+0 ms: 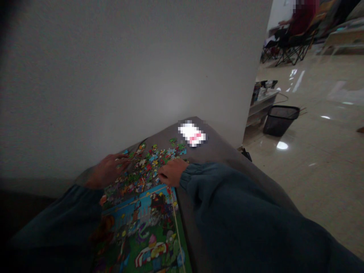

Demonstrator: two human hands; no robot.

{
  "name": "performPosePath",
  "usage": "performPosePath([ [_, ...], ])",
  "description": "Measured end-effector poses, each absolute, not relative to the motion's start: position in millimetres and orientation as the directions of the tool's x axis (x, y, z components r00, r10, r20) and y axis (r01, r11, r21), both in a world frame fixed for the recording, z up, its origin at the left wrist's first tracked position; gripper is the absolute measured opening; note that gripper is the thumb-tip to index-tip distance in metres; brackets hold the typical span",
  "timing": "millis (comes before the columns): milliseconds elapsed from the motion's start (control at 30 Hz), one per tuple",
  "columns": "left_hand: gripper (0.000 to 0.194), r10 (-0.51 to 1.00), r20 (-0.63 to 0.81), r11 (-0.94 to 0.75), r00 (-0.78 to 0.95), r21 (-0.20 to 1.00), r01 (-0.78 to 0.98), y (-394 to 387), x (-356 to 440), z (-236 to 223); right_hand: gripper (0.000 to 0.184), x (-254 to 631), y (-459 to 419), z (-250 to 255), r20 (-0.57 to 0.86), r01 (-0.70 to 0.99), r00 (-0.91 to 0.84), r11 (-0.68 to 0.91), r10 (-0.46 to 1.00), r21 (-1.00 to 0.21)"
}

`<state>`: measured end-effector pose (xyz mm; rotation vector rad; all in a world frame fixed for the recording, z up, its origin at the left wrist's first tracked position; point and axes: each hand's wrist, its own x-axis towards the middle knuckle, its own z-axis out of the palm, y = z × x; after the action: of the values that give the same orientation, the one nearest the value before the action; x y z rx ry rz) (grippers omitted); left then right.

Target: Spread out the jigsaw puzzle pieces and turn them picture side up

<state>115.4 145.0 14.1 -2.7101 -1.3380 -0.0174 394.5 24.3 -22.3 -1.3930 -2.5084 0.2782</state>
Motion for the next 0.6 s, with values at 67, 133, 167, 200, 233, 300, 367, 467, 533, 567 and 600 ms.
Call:
performPosePath([
  [67,0.041,0.775,0.079,-0.617,0.628,-0.124,0.777,140,114,15,0.029,395,24,-22,0.127,0.802,-0.508,0.521,0.852,-0.293],
  [133,0.037,0.747,0.032,-0.655,0.664,-0.136,0.743,139,111,17,0.030,395,25,-22,0.123,0.803,-0.505,0.517,0.854,-0.296],
  [167,0.037,0.736,0.000,-0.671,0.677,-0.140,0.728,140,108,19,0.030,395,25,-22,0.121,0.804,-0.504,0.515,0.855,-0.297],
  [200,0.039,0.732,-0.023,-0.677,0.681,-0.145,0.722,143,105,20,0.030,395,25,-22,0.120,0.804,-0.503,0.514,0.856,-0.298],
  [233,0.042,0.740,-0.031,-0.667,0.671,-0.153,0.729,147,101,21,0.029,395,25,-22,0.118,0.805,-0.502,0.513,0.857,-0.299],
  [300,0.048,0.790,-0.005,-0.604,0.612,-0.171,0.778,155,94,22,0.028,394,25,-23,0.118,0.805,-0.501,0.512,0.857,-0.300],
  [367,0.051,0.835,0.002,-0.541,0.550,-0.181,0.821,162,88,19,0.028,394,24,-22,0.118,0.807,-0.499,0.510,0.859,-0.299],
  [467,0.052,0.870,-0.034,-0.489,0.491,-0.182,0.853,165,85,12,0.029,394,23,-21,0.115,0.808,-0.499,0.509,0.859,-0.296],
  [533,0.053,0.883,-0.048,-0.468,0.467,-0.175,0.866,164,86,9,0.029,395,23,-20,0.113,0.810,-0.498,0.508,0.860,-0.295],
  [567,0.053,0.885,-0.057,-0.464,0.461,-0.165,0.870,163,88,10,0.029,395,23,-20,0.112,0.810,-0.497,0.506,0.861,-0.295],
  [600,0.052,0.884,-0.071,-0.467,0.462,-0.151,0.871,163,89,11,0.029,395,23,-20,0.113,0.811,-0.495,0.505,0.861,-0.295],
])
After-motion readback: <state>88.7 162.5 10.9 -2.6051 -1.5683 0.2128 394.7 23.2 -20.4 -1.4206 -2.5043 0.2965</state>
